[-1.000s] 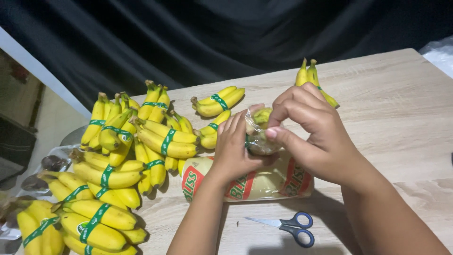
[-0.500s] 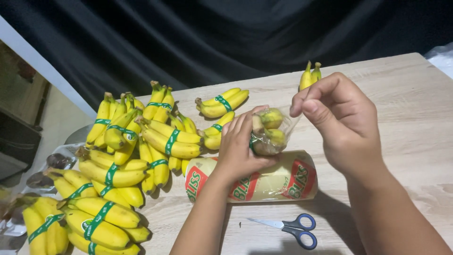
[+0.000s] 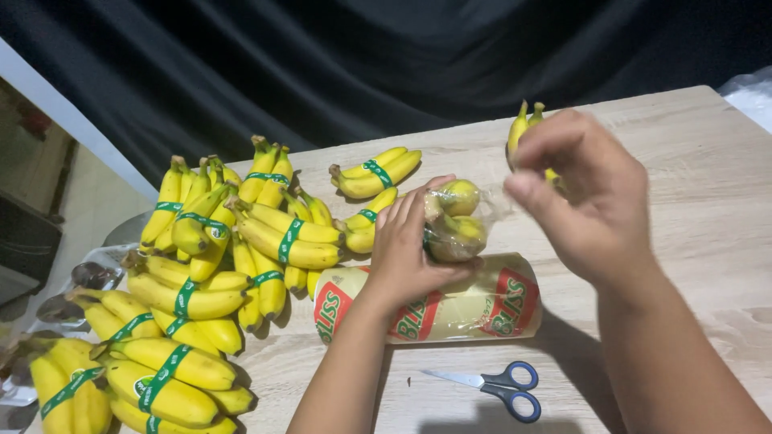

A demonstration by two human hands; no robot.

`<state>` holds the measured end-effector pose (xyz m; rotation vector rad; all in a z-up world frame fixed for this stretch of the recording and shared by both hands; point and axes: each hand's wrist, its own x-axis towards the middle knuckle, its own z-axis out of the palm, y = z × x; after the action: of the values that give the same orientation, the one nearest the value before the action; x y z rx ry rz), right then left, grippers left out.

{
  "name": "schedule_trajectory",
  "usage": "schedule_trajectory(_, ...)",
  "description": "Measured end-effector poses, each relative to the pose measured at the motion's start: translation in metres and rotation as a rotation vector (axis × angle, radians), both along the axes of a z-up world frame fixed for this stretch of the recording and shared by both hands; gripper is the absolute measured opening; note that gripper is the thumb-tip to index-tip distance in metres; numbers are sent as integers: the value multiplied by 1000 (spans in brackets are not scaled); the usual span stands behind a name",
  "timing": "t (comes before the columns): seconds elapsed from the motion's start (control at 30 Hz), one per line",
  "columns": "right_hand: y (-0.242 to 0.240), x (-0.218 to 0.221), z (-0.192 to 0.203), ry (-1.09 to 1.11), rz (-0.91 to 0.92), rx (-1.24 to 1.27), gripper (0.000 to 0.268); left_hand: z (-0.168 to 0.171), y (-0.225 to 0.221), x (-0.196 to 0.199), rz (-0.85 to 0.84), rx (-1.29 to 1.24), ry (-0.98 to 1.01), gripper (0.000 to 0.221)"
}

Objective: Wrapping bunches of bananas in plastic film and cutting the film with scissors on a production table.

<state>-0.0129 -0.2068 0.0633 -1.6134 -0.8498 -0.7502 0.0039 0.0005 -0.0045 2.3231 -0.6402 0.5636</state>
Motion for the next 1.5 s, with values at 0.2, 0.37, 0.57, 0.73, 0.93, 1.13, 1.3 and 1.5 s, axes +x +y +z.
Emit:
schedule_trajectory(0.2,-7,-26,18,-307,-98,-513,11,-6,1,4,-4,-25,-38,97)
schedule_trajectory(0.37,4,-26,9,-390,-280,-740,19,-12,2,7,-11,-29,-99,92)
schedule_trajectory(0.57,15,-21,1,-446,-370,-715,20,-10,0,6,38,-1,-24,89)
schedule_trajectory(0.73,12,-24,3,-399,-410,-641,10,-1,-3,0,-3,-45,-37,88)
schedule_trajectory(0.93,13,-28,1,-426,-445,-762,26,1,-1,-2,0,-43,10,91)
schedule_trajectory(1.13,18,-26,1,-474,-510,-715,13,-1,-1,0,15,-46,2,99)
schedule_trajectory(1.3,16,-19,-3,-351,-450,-649,18,-3,-1,0,12,-33,-16,91)
schedule_trajectory(1.5,26,-9,-10,-128,-325,-404,14,-14,2,8,43,14,-41,94)
